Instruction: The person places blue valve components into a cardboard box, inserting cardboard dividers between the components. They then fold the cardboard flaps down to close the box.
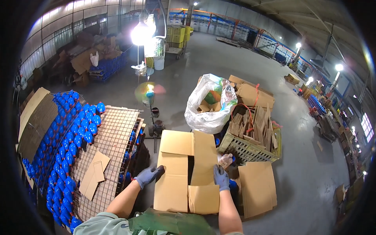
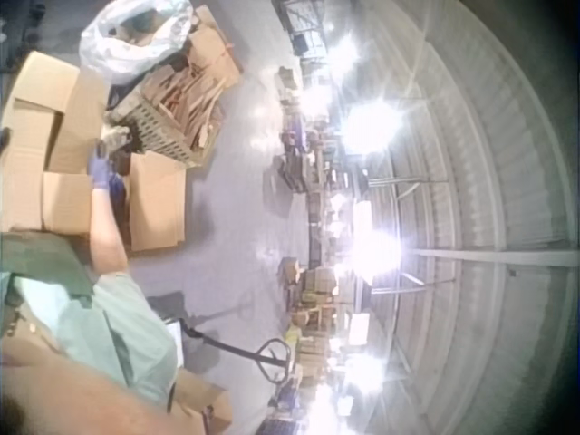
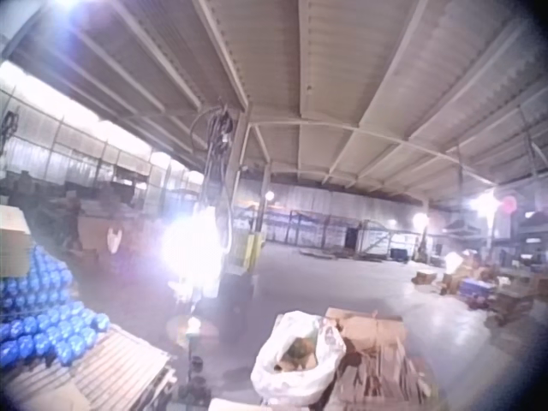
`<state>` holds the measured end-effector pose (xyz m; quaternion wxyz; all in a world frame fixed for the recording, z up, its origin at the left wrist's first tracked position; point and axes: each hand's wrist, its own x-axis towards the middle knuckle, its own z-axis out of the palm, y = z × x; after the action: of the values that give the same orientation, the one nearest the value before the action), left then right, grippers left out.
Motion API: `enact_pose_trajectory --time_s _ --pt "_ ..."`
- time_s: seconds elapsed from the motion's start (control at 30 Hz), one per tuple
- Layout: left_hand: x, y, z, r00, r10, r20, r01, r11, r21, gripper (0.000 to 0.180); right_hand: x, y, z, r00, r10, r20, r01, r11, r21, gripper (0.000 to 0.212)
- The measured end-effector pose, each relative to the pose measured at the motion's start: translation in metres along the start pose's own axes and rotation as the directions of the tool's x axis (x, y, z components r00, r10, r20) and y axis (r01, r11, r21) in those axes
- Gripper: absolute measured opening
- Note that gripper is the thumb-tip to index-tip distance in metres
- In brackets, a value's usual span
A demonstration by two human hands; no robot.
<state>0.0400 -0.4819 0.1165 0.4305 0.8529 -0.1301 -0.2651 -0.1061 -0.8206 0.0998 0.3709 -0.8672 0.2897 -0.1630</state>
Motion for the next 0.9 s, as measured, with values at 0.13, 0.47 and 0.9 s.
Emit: enact_pose_trajectory --time_s 0.13,0.47,0.9 --pt "-0.057 0.056 -0.015 0.979 0.201 0.014 -0.191 0.946 -0.262 0.081 -0.030 -0.024 -0.027 0.996 -0.022 -0.085 0.065 0.841 0.537 0.039" --pt "-0.031 -0.101 -0.041 0.963 0.255 0.083 -0.159 0.795 -0.586 0.042 -0.083 -0.025 -0.042 0.987 0.124 0.106 -0.131 0.220 0.967 0.059" --pt "0.022 -0.034 0.049 0.873 0.115 0.473 0.131 0.881 -0.455 0.082 -0.127 -0.076 -0.007 0.784 0.021 0.620 0.286 0.875 -0.391 0.072"
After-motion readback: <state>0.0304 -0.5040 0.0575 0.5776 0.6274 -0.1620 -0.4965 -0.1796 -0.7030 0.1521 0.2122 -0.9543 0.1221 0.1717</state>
